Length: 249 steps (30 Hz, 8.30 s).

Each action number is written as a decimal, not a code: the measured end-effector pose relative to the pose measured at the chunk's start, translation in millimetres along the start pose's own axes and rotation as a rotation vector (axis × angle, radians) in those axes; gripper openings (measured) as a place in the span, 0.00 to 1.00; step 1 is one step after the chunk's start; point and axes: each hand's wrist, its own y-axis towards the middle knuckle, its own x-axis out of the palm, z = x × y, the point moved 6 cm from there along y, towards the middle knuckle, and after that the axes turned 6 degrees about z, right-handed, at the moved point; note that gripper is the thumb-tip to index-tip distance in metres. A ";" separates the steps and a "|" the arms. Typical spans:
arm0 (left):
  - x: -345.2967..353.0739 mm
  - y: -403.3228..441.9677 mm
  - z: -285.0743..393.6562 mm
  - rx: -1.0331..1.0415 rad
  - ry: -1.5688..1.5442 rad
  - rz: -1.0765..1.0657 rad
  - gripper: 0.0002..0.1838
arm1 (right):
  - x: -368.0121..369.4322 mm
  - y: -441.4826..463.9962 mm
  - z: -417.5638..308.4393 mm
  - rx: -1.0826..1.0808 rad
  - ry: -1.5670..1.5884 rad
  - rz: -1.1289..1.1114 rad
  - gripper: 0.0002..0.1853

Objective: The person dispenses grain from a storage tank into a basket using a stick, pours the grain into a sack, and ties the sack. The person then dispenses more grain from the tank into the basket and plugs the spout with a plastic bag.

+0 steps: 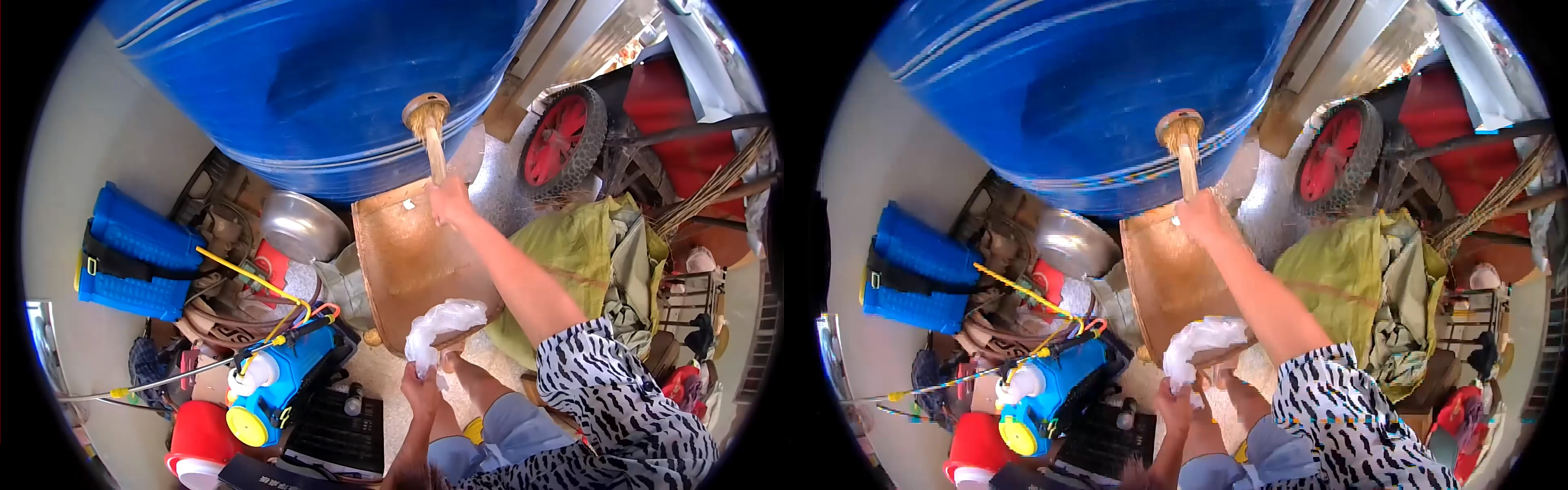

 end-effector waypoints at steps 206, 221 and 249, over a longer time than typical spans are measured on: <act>-18.6 -17.6 -40.8 0.087 0.013 0.063 0.07 | -26.2 14.1 -34.8 -0.333 -0.198 0.347 0.20; -30.3 -15.9 -40.3 0.109 -0.100 0.047 0.09 | 14.1 -108.7 -6.7 0.220 0.568 -0.182 0.05; -27.7 -5.0 -37.2 0.130 -0.117 0.055 0.09 | 0.5 -4.8 17.4 -0.207 0.047 0.290 0.10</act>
